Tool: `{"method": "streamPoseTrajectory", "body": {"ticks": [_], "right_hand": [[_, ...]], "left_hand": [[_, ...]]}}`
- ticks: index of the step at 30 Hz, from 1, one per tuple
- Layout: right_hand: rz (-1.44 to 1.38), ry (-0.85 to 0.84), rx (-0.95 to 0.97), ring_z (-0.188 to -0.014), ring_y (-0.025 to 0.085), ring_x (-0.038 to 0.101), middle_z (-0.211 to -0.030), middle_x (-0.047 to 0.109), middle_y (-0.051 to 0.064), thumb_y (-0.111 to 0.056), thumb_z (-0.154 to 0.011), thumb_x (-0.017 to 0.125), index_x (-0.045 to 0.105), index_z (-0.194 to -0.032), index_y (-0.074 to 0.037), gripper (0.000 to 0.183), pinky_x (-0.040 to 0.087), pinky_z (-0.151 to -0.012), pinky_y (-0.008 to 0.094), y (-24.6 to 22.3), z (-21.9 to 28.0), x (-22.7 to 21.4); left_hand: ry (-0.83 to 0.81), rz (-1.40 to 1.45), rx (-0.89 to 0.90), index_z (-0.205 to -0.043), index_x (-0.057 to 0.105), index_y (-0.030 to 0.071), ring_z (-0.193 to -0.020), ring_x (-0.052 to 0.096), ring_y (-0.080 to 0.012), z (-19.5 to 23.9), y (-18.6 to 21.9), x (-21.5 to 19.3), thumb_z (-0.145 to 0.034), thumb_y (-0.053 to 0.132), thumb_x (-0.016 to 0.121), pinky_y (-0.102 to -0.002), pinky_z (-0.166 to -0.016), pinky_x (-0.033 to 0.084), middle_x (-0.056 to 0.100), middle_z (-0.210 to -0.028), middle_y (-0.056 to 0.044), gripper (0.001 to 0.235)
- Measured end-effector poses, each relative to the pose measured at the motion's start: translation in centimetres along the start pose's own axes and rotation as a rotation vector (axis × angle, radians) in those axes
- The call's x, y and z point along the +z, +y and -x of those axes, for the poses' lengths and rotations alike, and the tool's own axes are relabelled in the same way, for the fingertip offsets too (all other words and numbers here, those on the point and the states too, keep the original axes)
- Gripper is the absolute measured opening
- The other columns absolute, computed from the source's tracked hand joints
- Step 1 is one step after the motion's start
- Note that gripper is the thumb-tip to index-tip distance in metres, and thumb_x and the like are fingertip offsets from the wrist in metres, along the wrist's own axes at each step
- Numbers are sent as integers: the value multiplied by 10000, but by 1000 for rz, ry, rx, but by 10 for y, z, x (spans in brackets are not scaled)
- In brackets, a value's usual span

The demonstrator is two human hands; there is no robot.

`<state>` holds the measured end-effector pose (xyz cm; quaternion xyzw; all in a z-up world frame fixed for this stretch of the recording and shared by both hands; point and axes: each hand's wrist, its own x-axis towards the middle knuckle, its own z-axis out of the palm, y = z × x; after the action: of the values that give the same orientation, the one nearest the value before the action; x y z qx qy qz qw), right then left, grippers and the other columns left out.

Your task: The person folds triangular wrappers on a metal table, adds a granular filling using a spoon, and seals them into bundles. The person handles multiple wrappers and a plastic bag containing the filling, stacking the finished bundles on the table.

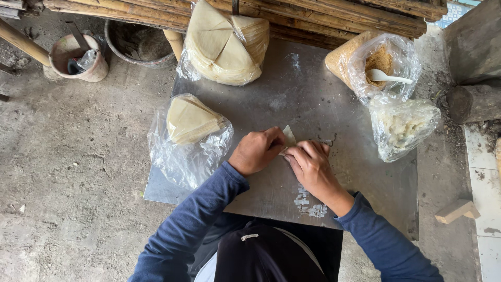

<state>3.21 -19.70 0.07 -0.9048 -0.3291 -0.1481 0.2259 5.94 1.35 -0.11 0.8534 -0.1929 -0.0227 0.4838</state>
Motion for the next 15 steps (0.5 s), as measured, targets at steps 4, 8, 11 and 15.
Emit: {"method": "streamPoseTrajectory", "body": {"ticks": [4, 8, 11, 15], "right_hand": [[-95, -5, 86, -978, 240, 578, -969, 590, 51, -156, -946, 701, 669, -1001, -102, 83, 382, -958, 404, 9, -1, 8], [-145, -29, 110, -979, 204, 587, -976, 609, 20, -153, -978, 681, 668, -1012, -131, 43, 377, -996, 391, 14, -4, 6], [-92, -76, 40, -955, 198, 585, -977, 634, 11, -169, -959, 680, 639, -1107, -64, 186, 336, -945, 421, 11, -9, -8], [2, -111, -7, -937, 206, 575, -925, 606, 20, -219, -913, 733, 675, -968, -126, 122, 333, -919, 412, 4, -16, -13]], "left_hand": [[-36, -107, 194, -983, 692, 99, -810, 731, -279, 2, -7, -1, -825, 207, 769, -373, -711, 594, 693, -967, -103, 206], [62, -246, 136, -931, 717, 101, -799, 711, -325, 4, -7, 18, -855, 195, 747, -417, -715, 577, 685, -971, -115, 125], [45, -246, 92, -942, 706, 82, -826, 705, -339, 1, -11, 21, -882, 153, 717, -429, -748, 572, 668, -990, -136, 94], [2, -266, 14, -962, 693, 61, -862, 691, -355, -2, -11, 24, -892, 148, 712, -443, -773, 556, 655, -1000, -152, 114]]}}
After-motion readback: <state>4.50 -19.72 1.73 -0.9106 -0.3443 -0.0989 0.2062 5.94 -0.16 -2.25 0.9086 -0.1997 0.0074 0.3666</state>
